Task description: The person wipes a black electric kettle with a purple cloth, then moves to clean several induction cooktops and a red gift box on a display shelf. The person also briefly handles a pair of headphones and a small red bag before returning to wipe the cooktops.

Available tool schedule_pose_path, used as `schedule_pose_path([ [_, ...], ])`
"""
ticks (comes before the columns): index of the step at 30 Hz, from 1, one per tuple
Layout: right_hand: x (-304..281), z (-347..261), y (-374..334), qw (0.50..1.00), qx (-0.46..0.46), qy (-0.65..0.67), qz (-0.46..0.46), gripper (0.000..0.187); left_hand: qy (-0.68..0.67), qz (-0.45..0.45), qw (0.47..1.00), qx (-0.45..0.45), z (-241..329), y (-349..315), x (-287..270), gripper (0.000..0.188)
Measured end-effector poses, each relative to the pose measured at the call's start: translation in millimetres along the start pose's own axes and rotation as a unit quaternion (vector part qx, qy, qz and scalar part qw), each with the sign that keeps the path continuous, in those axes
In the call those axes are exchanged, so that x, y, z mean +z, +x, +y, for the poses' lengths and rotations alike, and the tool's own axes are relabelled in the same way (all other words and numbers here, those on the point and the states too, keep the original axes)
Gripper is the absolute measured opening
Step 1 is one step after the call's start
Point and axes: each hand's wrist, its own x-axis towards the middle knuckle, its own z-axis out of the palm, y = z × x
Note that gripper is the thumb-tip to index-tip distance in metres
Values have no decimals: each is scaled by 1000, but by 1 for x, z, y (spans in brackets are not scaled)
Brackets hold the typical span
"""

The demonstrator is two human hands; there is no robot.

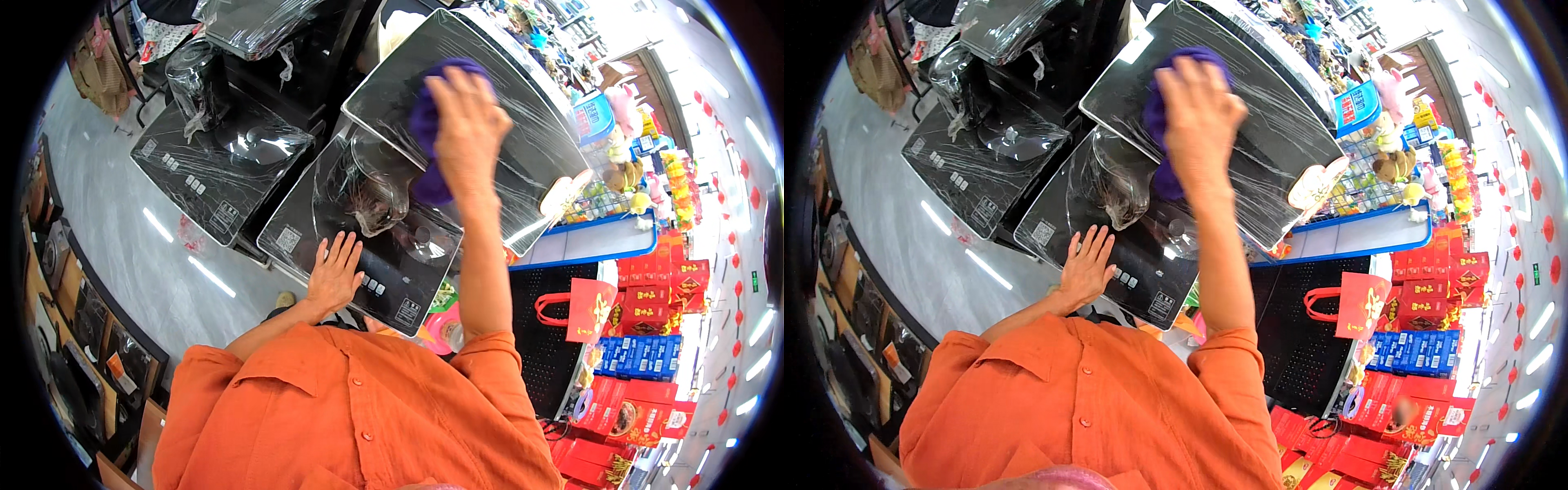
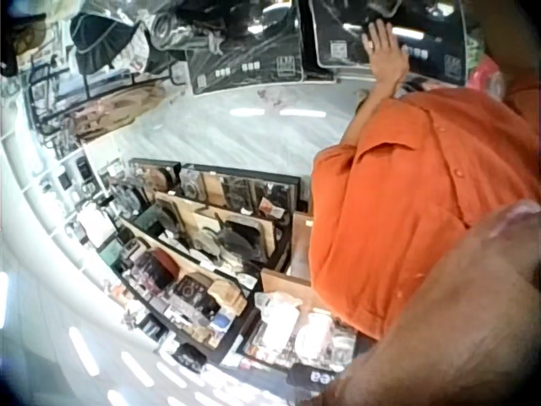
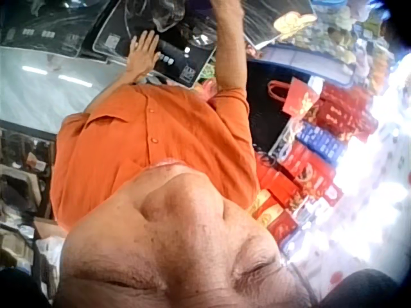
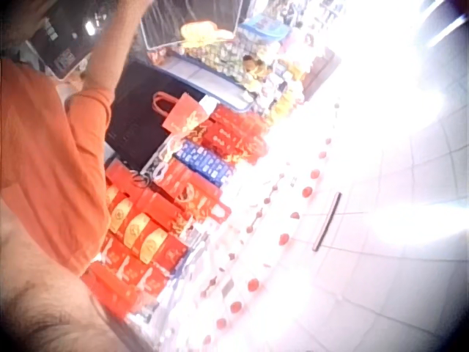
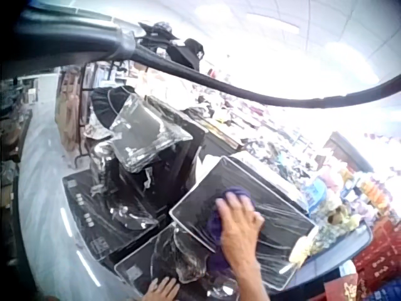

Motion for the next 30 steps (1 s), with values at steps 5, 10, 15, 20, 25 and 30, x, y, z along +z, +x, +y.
schedule_pose_path([
  [5,-14,80,-6,974,163,-145,58,39,-12,-10,1000,7,-1,2,-2,64],
  [10,19,65,24,971,174,-130,98,36,-1,-10,1000,15,-2,1,4,66],
  [15,47,-1,80,994,60,-34,87,39,-20,-11,999,24,-2,2,2,65],
  [20,27,-7,66,996,-63,60,-10,48,-20,-2,999,30,-4,1,0,65],
  [25,-15,16,-3,998,-38,17,-43,46,13,-24,999,21,-7,0,0,66],
  [30,-31,65,-19,989,117,-84,24,41,15,-12,999,41,0,-1,0,65],
])
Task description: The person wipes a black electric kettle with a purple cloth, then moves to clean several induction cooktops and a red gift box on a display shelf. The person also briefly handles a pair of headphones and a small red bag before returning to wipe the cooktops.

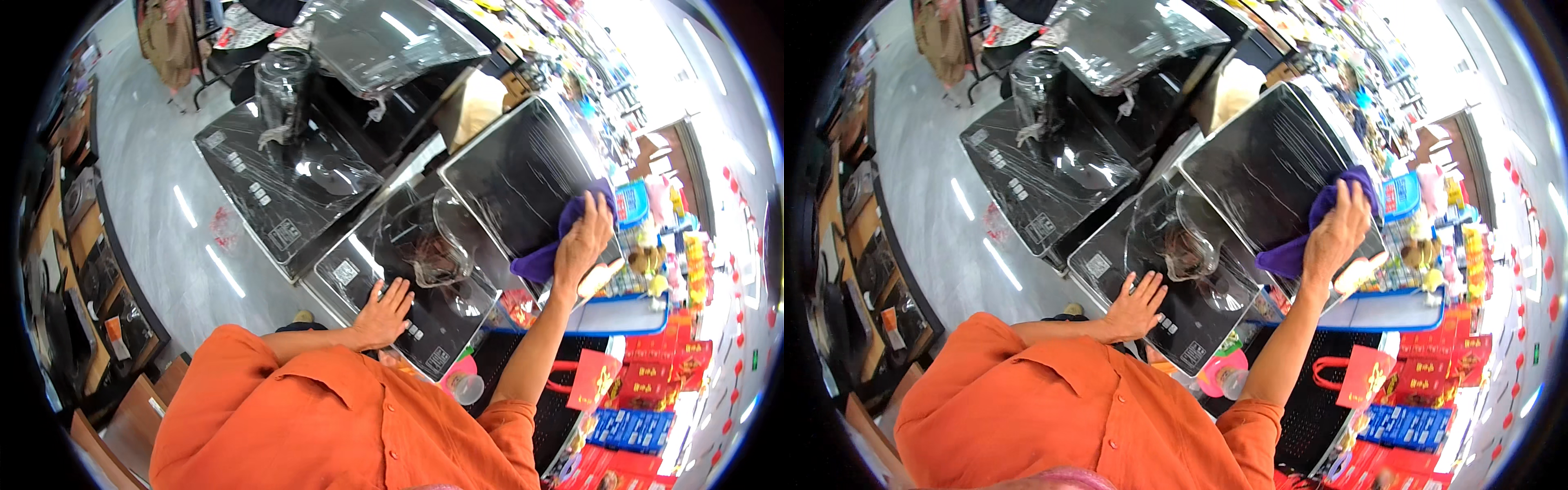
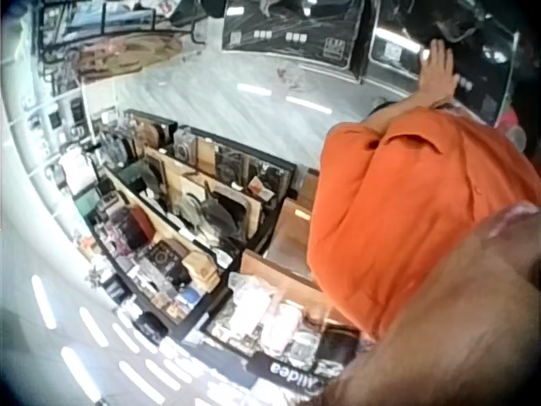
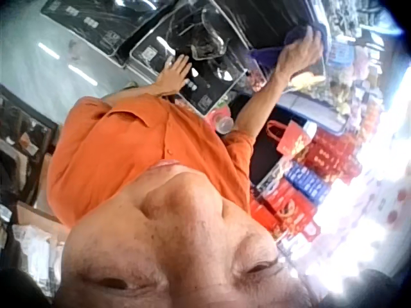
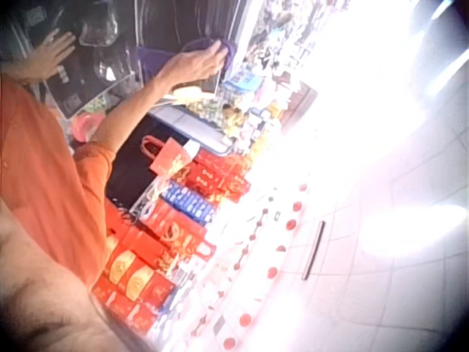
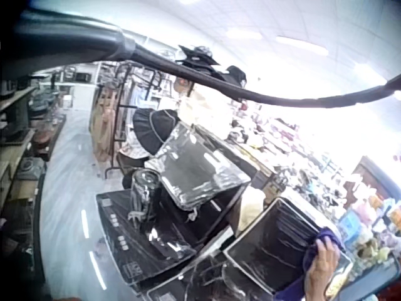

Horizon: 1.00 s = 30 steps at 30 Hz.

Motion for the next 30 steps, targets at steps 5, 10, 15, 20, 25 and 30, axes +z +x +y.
schedule_pose_path([
  [5,37,-63,26,999,5,8,46,35,22,14,1000,2,-2,-3,3,65],
  [10,29,-132,13,983,-139,122,-21,35,-60,-9,998,9,-12,-4,0,63],
  [15,-7,-123,-33,963,-193,152,-114,37,-460,136,867,-135,-39,11,-6,31],
  [20,-33,-63,-57,979,-129,116,-103,39,-499,328,786,-163,-81,77,-74,26],
  [25,-26,-47,-80,995,60,74,-24,42,-613,292,730,-79,-88,139,-149,40],
  [30,-8,-124,-56,984,-52,160,-51,39,-668,258,696,-57,-87,163,-157,39],
])
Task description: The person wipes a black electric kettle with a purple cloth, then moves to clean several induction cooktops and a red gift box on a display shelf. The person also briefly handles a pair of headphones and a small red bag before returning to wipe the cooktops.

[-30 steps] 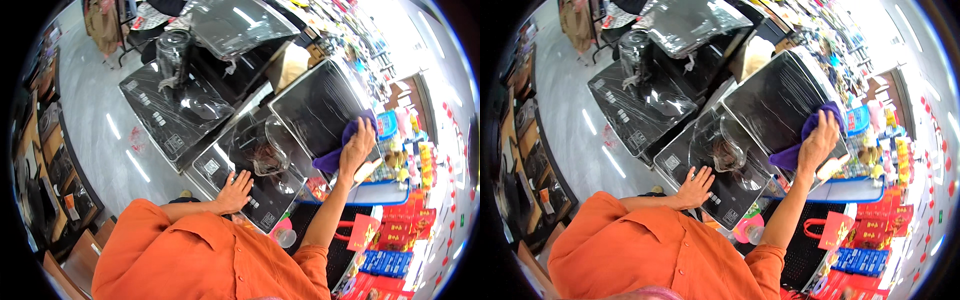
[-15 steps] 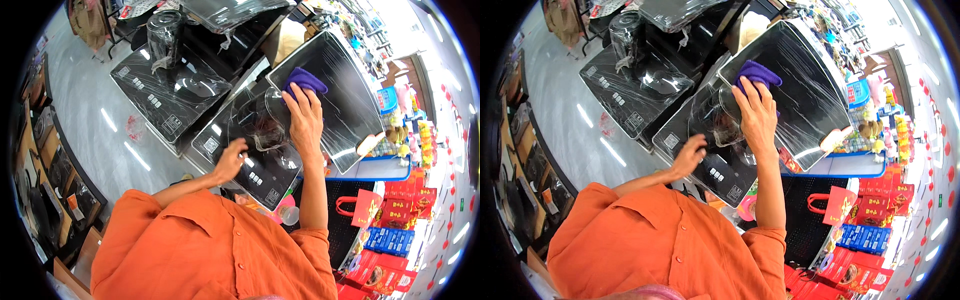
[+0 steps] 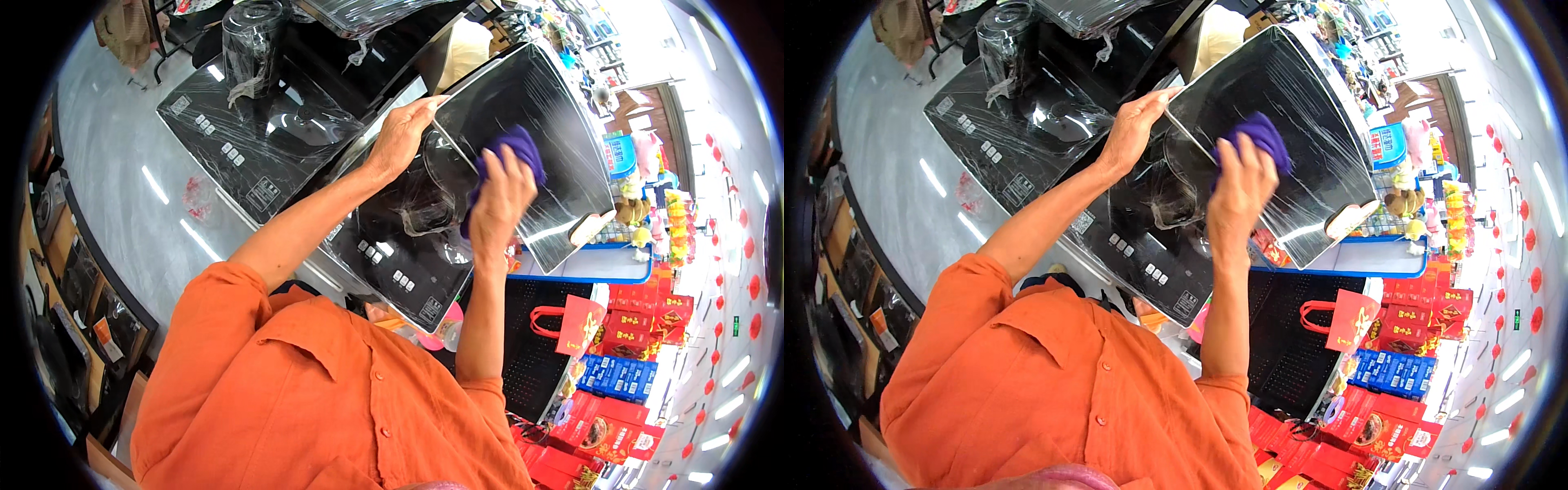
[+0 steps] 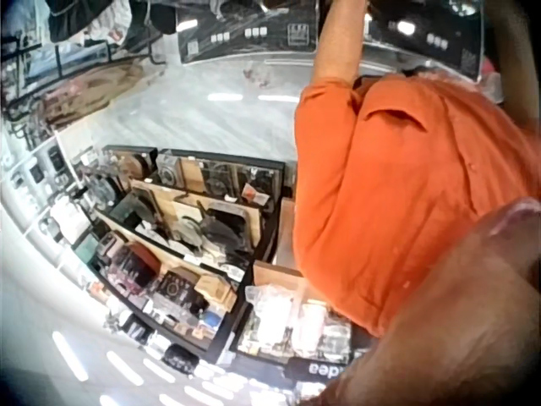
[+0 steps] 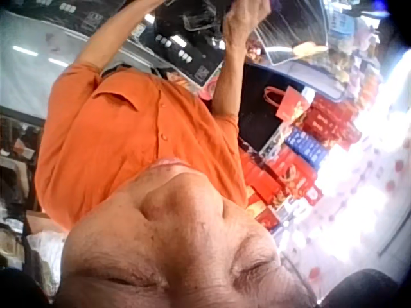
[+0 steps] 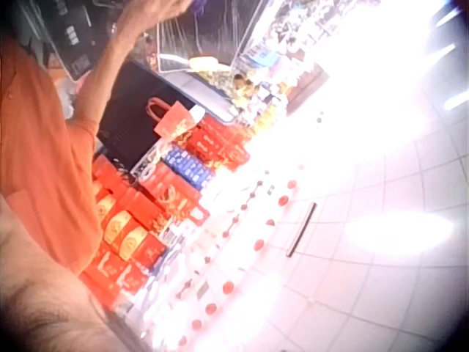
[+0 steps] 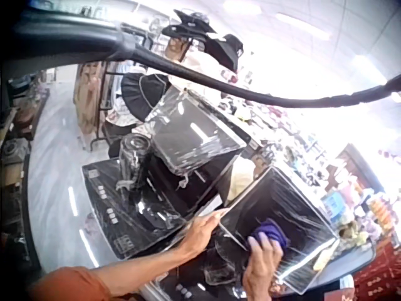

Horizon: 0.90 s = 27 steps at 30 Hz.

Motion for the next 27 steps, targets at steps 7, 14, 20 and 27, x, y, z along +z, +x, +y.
schedule_pose_path([
  [7,36,1,90,974,-219,16,-56,29,19,59,997,-43,-20,-2,6,31],
  [14,52,70,139,989,-93,-68,96,32,71,72,995,-10,-11,-2,12,31],
  [20,34,2,55,979,-202,26,-32,30,30,44,998,-18,1,-4,7,23],
  [27,-19,88,36,990,-76,-113,27,40,58,-7,998,-13,-9,26,25,32],
])
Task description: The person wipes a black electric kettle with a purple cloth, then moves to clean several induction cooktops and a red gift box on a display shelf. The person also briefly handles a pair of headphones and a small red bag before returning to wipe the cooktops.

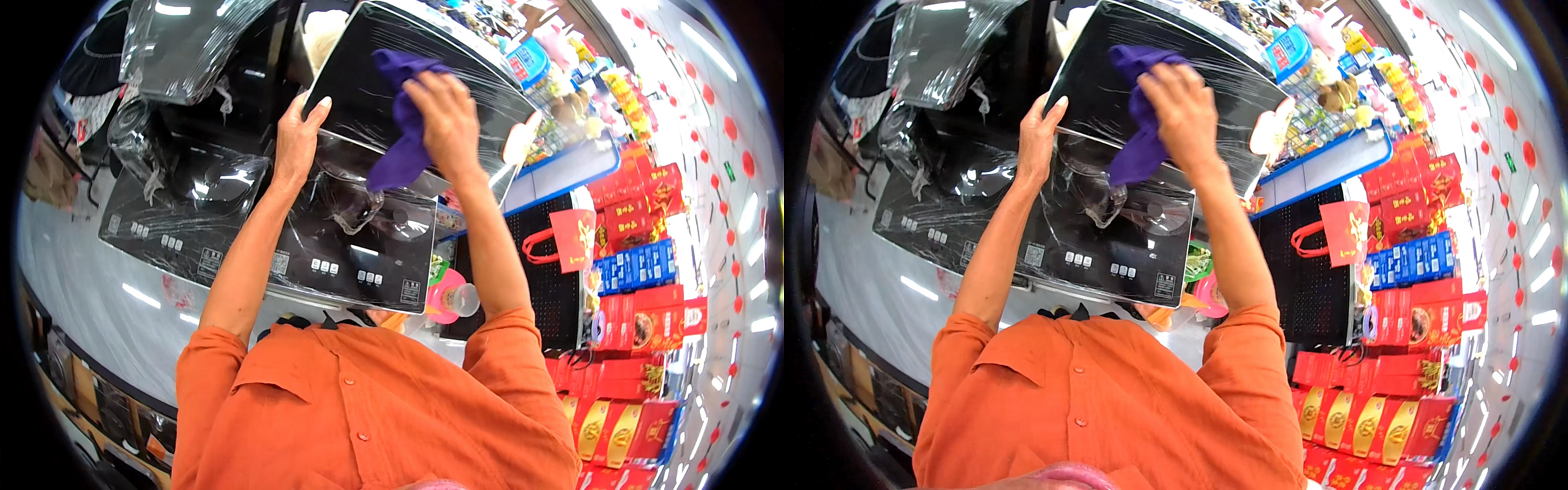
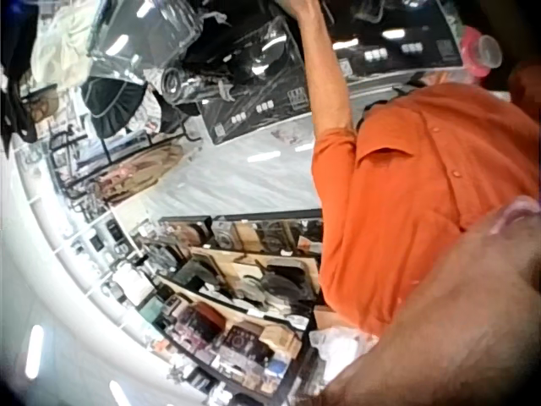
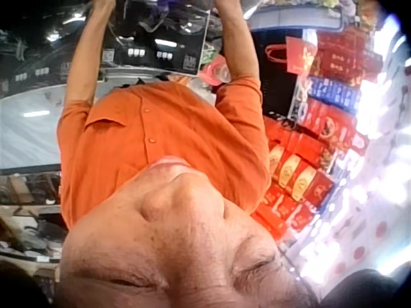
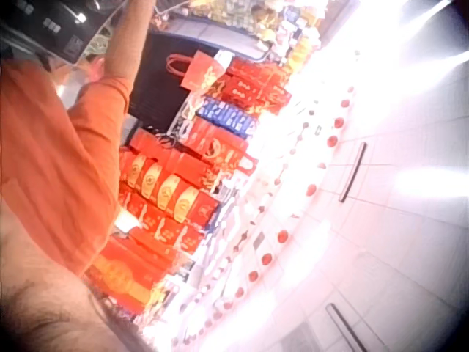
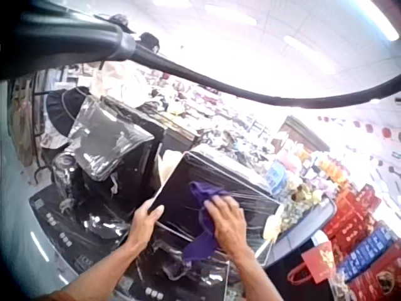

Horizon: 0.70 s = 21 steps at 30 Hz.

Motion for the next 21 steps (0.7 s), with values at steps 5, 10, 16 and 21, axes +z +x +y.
schedule_pose_path([
  [5,-17,87,-15,981,119,-141,58,38,-28,-8,999,-40,-4,2,-2,25],
  [10,-40,41,-55,976,157,-154,-3,40,-86,3,995,-51,0,-4,0,23],
  [16,-62,-34,-118,977,182,-93,-53,43,-69,18,997,-39,-6,-4,-7,20],
  [21,-59,1,-95,979,167,-109,-38,43,-72,-2,997,-37,-3,1,-4,18],
])
